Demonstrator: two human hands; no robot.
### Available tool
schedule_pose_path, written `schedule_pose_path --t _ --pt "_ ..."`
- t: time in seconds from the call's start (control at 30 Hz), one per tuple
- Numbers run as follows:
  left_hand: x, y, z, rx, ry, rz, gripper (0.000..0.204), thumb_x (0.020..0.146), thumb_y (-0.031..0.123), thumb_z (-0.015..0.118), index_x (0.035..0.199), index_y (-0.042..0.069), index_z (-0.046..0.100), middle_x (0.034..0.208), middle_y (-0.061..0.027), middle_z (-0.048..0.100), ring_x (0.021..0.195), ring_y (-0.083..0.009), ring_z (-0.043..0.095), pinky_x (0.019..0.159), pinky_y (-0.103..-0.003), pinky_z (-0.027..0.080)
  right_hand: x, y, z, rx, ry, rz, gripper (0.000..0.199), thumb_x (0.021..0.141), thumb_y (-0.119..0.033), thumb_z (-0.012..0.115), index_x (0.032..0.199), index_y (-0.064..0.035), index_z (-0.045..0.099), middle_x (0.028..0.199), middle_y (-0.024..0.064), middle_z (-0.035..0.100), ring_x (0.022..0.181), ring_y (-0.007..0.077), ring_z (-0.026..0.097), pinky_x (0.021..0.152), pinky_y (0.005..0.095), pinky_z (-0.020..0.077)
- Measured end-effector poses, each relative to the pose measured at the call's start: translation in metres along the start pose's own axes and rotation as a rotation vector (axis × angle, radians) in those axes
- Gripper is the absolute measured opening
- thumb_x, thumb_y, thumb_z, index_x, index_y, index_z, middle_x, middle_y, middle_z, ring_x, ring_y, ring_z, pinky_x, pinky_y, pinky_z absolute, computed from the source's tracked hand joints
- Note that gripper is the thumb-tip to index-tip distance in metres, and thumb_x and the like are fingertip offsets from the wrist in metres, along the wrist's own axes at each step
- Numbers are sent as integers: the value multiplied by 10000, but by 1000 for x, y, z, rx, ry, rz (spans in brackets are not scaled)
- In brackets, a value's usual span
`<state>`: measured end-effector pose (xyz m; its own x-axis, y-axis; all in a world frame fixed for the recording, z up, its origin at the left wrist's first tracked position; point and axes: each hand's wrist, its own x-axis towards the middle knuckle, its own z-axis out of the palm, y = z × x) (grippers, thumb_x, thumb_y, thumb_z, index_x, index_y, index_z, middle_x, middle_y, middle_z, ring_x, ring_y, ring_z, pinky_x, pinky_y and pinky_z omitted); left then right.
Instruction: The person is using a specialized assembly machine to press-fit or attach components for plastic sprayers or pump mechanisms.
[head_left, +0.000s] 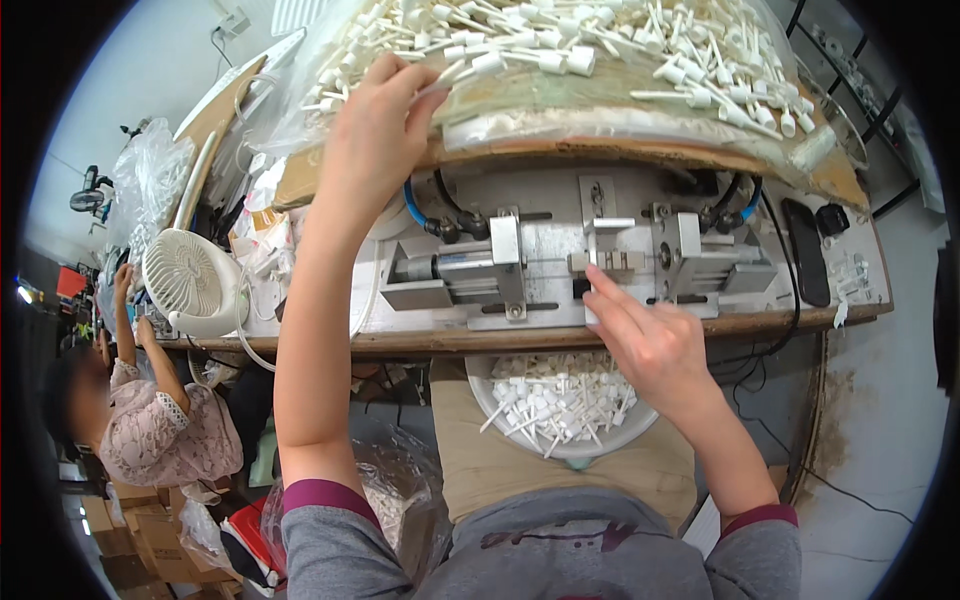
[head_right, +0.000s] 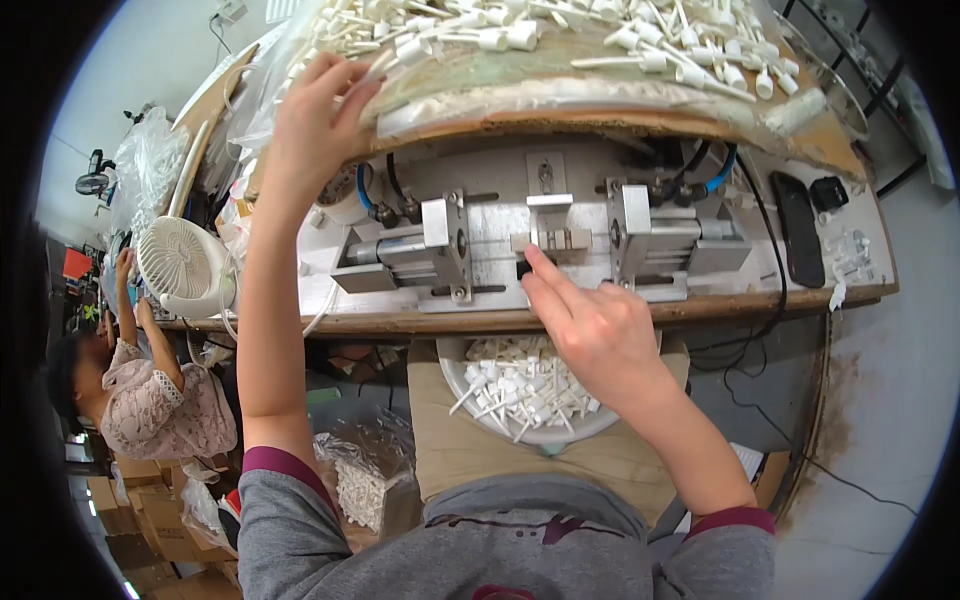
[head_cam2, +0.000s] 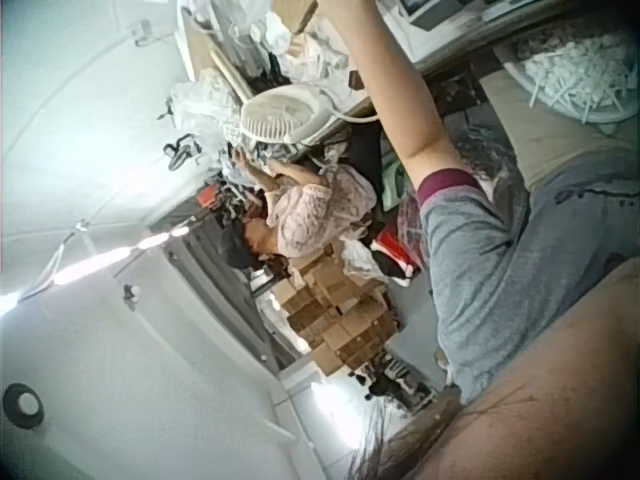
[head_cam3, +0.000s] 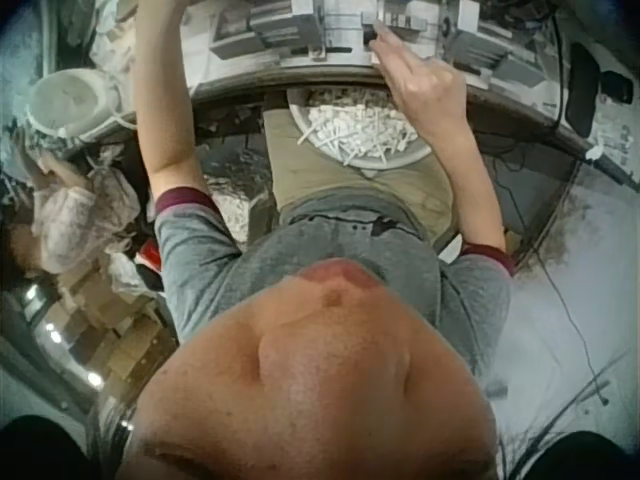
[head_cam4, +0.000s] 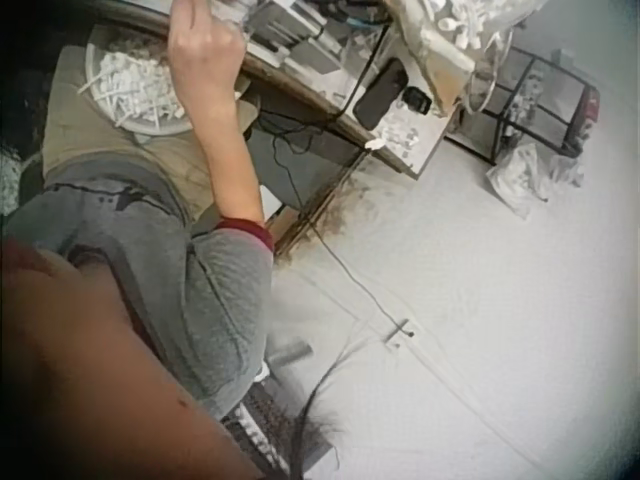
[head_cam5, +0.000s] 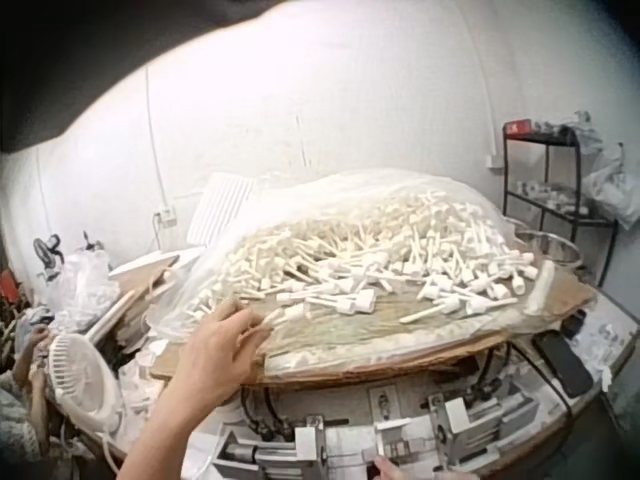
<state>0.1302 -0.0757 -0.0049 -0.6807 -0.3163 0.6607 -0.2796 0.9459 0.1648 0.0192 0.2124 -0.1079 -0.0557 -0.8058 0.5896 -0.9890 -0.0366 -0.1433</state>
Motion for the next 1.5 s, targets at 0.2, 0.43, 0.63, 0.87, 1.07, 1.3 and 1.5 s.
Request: schedule_pose_path --t 0.2,0.43,0.63,0.87,1.07,1.3,1.5 --pt "-32 58 -23 -118 52 118 195 876 51 726 1067 12 733 904 -71 739 735 -116 678 657 -231 508 6 3 -7 26 -94 35 198 772 -72 681 963 -23 657 1225 111 707 446 186 553 468 283 475" --pt "-69 81 -21 -391 -32 243 229 815 -9 735 1040 31 757 953 -89 728 842 -195 699 686 -292 545 14 1 -23 228 -155 78 342 754 -45 775 1075 -13 660 1204 125 708 669 219 707 587 290 557" --pt "-99 102 -15 -354 -101 402 327 726 40 757 1052 35 744 1000 -96 728 837 -273 695 681 -320 549 6 -14 -49 1493 -128 504 523 774 50 802 1272 11 646 1133 162 706 935 184 721 748 268 598" --pt "-117 114 -20 -602 -77 -234 204 982 54 605 1144 -23 703 1071 -96 714 713 -64 594 579 -199 458 -2 -8 -35 597 22 338 370 733 18 800 1091 -37 722 1162 109 687 907 189 695 701 290 582" --pt "-117 121 -23 -1361 -152 -527 563 961 6 561 1496 -32 387 1091 -44 568 783 -69 458 757 -183 421 6 -10 -1 48 -18 84 261 703 -51 692 957 4 676 1180 152 686 827 210 687 688 336 549" --pt "-113 140 -24 -1453 -170 -639 619 930 -67 519 1514 -85 315 1454 -303 458 1199 -338 624 1005 -394 531 14 -10 -3 -100 -73 21 215 692 -63 656 890 16 681 1147 193 712 632 155 666 581 278 503" --pt "-121 130 -23 -1047 10 -404 425 805 -110 737 1217 -54 651 1168 -143 633 979 -212 703 808 -291 621 33 8 -32 222 -216 142 332 746 -214 794 1033 -76 700 1102 93 728 740 250 704 676 365 564"
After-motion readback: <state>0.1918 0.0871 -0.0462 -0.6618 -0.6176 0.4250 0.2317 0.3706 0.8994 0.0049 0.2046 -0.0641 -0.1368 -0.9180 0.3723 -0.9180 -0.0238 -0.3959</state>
